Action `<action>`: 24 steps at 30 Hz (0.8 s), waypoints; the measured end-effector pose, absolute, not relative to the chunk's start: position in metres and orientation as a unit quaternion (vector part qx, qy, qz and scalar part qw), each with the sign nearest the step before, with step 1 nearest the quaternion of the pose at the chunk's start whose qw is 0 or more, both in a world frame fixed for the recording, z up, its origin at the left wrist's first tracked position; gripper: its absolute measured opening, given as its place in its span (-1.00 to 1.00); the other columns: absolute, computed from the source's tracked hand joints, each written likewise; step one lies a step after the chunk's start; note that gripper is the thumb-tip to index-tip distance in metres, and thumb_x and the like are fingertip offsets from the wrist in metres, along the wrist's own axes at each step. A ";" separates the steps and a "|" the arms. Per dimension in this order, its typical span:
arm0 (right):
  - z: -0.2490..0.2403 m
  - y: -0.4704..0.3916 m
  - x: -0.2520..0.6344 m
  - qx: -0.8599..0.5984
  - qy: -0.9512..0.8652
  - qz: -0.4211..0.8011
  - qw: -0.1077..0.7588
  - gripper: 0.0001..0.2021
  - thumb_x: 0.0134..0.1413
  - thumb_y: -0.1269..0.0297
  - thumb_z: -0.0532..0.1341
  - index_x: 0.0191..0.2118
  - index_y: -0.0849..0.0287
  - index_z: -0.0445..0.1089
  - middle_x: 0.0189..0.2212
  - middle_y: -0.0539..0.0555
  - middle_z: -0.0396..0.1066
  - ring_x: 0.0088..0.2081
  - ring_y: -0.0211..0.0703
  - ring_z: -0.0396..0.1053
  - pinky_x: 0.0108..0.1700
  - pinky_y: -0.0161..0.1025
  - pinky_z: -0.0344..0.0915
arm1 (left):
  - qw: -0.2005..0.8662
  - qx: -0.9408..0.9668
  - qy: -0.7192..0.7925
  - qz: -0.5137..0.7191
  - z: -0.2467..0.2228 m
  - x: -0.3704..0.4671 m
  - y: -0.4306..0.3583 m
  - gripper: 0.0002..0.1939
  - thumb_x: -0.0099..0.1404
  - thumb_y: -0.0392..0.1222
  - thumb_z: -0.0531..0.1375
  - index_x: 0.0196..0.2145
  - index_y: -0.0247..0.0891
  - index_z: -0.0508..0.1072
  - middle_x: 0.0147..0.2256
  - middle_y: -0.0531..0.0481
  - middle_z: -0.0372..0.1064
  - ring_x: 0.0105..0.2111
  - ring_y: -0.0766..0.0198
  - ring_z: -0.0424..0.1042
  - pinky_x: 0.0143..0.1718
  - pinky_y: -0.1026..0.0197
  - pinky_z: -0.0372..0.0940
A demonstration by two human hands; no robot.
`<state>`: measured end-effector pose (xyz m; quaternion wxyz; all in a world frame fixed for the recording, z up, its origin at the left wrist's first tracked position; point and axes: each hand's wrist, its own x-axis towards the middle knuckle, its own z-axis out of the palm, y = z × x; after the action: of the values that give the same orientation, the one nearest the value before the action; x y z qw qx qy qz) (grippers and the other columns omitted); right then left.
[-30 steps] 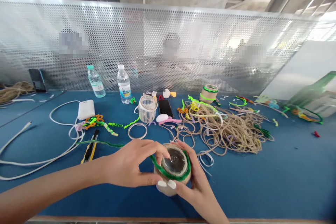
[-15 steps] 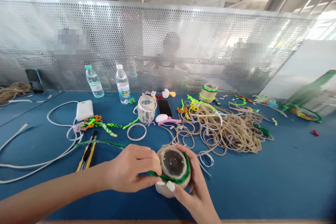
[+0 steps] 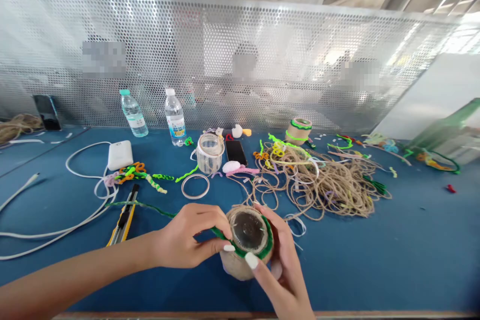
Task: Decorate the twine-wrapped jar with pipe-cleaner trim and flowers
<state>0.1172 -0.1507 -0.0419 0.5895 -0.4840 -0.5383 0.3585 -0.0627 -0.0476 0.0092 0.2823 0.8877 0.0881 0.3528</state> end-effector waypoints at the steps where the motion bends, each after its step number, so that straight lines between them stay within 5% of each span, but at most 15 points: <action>1: -0.043 -0.151 0.117 -0.479 -0.535 0.360 0.596 -0.50 0.21 0.09 0.12 0.23 -0.04 0.04 0.28 0.10 -0.04 0.30 0.03 -0.01 0.26 -0.07 0.12 | 0.282 0.887 0.084 0.356 0.009 -0.062 -0.047 -0.98 0.30 -0.30 0.17 -0.30 -0.29 0.40 -0.40 -0.07 0.46 -0.37 0.33 0.43 -0.31 0.36 0.33; 6: -0.044 -0.149 0.106 -0.513 -0.522 0.310 0.607 -0.45 0.11 0.10 0.23 0.19 0.03 0.10 0.22 0.18 0.08 0.23 0.10 0.11 0.23 0.01 0.13 | 0.268 0.892 0.043 0.361 0.004 -0.062 -0.045 -0.94 0.34 -0.29 0.13 -0.29 -0.28 0.40 -0.41 -0.06 0.44 -0.34 0.32 0.41 -0.27 0.32 0.32; 11: -0.032 -0.147 0.093 -0.526 -0.464 0.363 0.613 -0.47 0.07 0.13 0.26 0.13 0.05 0.12 0.14 0.16 0.22 0.12 0.00 0.27 0.09 -0.15 0.30 | 0.199 0.908 0.112 0.351 0.003 -0.067 -0.044 -0.83 0.35 -0.17 0.13 -0.38 -0.22 0.45 -0.22 -0.05 0.26 -0.49 0.45 0.20 -0.44 0.34 0.22; 13: -0.028 -0.148 0.095 -0.519 -0.446 0.395 0.613 -0.47 0.05 0.14 0.27 0.12 0.03 0.11 0.15 0.13 0.22 0.12 -0.03 0.28 0.06 -0.21 0.33 | 0.213 0.909 0.166 0.316 0.009 -0.071 -0.042 -0.82 0.28 -0.04 0.21 -0.26 -0.19 0.46 -0.13 -0.06 0.19 -0.48 0.46 0.18 -0.46 0.35 0.24; 16: -0.028 -0.147 0.106 -0.501 -0.444 0.427 0.608 -0.45 0.01 0.19 0.29 0.11 0.01 0.11 0.16 0.12 0.22 0.12 -0.03 0.28 0.04 -0.22 0.33 | 0.273 0.900 0.234 0.248 0.023 -0.080 -0.040 -0.39 0.12 0.08 0.32 0.06 -0.15 0.27 -0.09 -0.07 0.22 -0.40 0.40 0.27 -0.47 0.36 0.31; 20: -0.031 -0.139 0.124 -0.459 -0.476 0.463 0.590 -0.40 -0.09 0.22 0.35 0.09 0.01 0.15 0.12 0.10 0.25 0.11 -0.04 0.27 0.09 -0.20 0.27 | 0.249 0.925 0.246 0.148 0.043 -0.090 -0.046 -0.83 0.36 -0.08 0.12 -0.14 -0.15 0.39 -0.18 0.03 0.32 -0.31 0.37 0.35 -0.29 0.33 0.30; 24: -0.033 -0.129 0.139 -0.395 -0.509 0.515 0.566 -0.37 -0.18 0.18 0.41 0.06 -0.02 0.19 0.10 0.08 0.26 0.06 -0.04 0.30 0.11 -0.16 0.25 | 0.194 0.945 0.233 0.122 0.050 -0.086 -0.060 -0.87 0.39 -0.20 0.06 -0.26 -0.19 0.40 -0.25 0.05 0.30 -0.34 0.38 0.35 -0.28 0.33 0.24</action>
<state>0.1386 -0.1289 -0.0330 0.5655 -0.3946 -0.5094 0.5147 -0.0861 -0.0600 0.0499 0.1942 0.9451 0.2331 0.1216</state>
